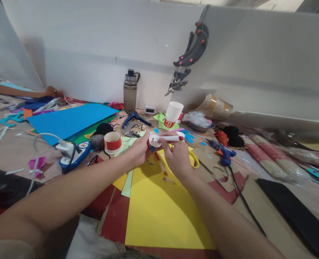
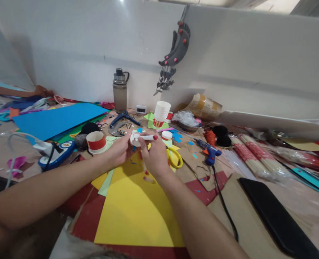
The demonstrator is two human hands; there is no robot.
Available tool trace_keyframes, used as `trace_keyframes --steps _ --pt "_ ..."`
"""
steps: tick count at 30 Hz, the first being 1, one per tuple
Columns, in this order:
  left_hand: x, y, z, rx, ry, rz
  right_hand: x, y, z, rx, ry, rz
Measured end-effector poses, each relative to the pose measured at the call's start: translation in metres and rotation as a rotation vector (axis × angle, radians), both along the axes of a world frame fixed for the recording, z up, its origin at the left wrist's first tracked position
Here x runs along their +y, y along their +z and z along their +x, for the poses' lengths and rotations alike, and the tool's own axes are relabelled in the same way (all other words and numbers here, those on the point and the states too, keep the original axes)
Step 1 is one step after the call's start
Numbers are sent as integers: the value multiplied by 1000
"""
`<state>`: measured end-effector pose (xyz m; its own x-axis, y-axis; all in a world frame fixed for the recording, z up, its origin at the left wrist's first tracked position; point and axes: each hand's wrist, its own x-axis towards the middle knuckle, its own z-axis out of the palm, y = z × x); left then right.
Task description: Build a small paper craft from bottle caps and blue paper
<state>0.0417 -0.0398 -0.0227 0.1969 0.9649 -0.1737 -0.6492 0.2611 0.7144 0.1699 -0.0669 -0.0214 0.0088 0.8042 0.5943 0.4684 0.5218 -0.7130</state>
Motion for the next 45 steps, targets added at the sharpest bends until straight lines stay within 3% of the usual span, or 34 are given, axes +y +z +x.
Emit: trace_keyframes --steps 10,14,18,21,25,30,33,38,42,45 --pt "-4 -2 2 -41 -18 22 0 0 -2 87 -32 20" --pt "-4 -2 1 -67 -5 9 1 -2 -2 49 50 31" --pt "-3 -3 0 -93 -30 36 2 -4 -1 53 -13 84" --pt "-2 -4 0 -84 -28 42 2 -5 0 -11 64 86" --pt "-2 -3 -1 -75 -21 30 0 -3 2 -111 -43 194" --pt "1 -5 -4 -60 4 42 -2 -3 0 -257 27 302" --pt "1 -5 -3 -77 -16 73 0 -3 0 -255 -62 333" --pt "2 -4 -3 -48 7 62 -1 -3 -1 -266 -43 315" --pt "2 -6 -3 -53 -16 93 -2 -4 -2 -221 -123 296" --pt "1 -5 -3 -59 3 103 -3 -4 -4 -175 -72 261"
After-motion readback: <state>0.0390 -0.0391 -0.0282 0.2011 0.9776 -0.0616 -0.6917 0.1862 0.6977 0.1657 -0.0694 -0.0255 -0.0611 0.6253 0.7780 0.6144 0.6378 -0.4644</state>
